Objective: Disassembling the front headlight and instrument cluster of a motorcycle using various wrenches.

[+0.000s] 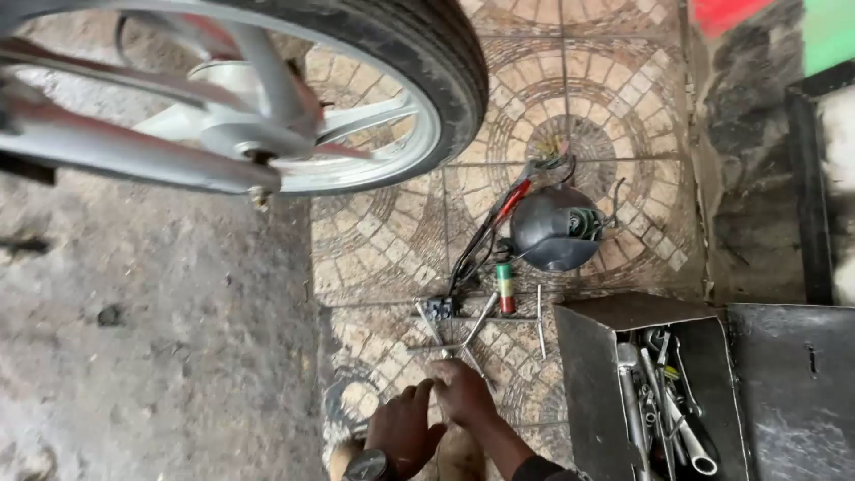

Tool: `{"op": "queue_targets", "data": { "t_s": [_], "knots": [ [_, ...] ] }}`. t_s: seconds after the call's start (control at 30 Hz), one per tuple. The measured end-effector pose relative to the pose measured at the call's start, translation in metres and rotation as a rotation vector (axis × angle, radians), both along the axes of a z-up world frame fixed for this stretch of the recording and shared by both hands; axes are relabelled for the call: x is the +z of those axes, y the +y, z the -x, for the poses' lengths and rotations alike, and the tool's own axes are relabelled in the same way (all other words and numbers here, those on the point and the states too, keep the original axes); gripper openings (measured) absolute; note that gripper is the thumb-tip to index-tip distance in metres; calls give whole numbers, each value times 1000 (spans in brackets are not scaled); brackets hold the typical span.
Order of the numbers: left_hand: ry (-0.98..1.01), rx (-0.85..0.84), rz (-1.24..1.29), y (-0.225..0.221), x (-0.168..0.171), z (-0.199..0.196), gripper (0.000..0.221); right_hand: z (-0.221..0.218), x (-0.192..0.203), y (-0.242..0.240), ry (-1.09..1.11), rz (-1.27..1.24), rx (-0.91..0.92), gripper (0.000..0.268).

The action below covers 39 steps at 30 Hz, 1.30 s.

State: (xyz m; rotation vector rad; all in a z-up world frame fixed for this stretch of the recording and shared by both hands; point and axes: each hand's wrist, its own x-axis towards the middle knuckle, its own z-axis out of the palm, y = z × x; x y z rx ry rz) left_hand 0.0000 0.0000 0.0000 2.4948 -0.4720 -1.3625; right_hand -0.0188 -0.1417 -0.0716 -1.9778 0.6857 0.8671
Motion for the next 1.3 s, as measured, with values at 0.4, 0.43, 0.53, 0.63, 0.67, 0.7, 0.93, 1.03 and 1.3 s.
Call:
{"op": "queue_targets", "data": {
  "t_s": [0.4,0.43,0.53,0.63,0.67,0.7,0.93,1.03,1.3],
  "knots": [
    [87,51,46,-16,-58,-71,90,-33,-71,-7,-48,13,262,57],
    [86,51,42,-16,-61,-74,90,-31,-87,-6,-49,9,262,57],
    [125,7,56,-13,-72,-74,85,-32,-100,4,-75,43,365,54],
    [100,-34,111,-11,-81,-82,75,-40,-89,13,284,-64,-257,62],
    [142,-49,75,-10,-76,-87,78,-30,-108,15,101,41,32,53],
    [179,-63,44,-11,-72,-94,81,-22,-128,15,-88,152,317,46],
    [136,-107,36,-14,-67,-123,66,-29,-148,16,-117,221,491,56],
    [124,-87,90,-17,-53,-141,53,-33,-168,13,-68,168,321,57],
    [117,22,-78,-9,-65,-155,60,-70,-203,-19,-174,77,466,65]
  ]
}}
